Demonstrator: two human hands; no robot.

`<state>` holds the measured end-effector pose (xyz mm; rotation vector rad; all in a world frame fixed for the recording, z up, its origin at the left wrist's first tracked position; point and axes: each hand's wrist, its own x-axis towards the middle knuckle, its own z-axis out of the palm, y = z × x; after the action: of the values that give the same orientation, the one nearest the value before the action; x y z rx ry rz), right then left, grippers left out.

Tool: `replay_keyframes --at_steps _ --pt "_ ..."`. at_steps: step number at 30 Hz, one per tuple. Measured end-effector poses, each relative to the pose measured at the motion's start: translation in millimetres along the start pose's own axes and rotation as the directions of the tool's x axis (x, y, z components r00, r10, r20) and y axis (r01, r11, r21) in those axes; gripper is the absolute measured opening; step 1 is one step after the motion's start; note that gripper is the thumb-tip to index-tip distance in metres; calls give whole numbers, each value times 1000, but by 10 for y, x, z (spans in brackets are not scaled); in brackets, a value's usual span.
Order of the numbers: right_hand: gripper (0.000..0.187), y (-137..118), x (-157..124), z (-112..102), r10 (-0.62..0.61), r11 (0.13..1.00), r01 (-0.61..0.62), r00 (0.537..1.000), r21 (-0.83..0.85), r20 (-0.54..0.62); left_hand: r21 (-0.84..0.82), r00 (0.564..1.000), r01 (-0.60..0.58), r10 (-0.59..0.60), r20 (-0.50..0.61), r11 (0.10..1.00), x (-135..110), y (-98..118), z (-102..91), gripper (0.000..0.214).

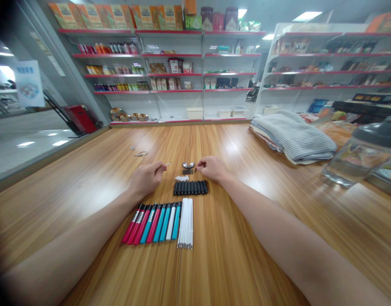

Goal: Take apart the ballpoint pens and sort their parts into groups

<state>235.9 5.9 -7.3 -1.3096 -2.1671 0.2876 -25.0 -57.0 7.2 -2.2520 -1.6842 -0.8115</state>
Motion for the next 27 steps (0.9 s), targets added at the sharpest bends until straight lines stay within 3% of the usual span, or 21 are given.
replay_keyframes --at_steps 15,27 --pt "17 -52 -26 7 -16 1000 16 1000 -15 -9 25 999 -37 37 6 999 -2 -15 17 29" --pt "18 -66 -44 5 -44 999 44 999 10 9 -60 993 -116 118 33 992 8 -29 14 24"
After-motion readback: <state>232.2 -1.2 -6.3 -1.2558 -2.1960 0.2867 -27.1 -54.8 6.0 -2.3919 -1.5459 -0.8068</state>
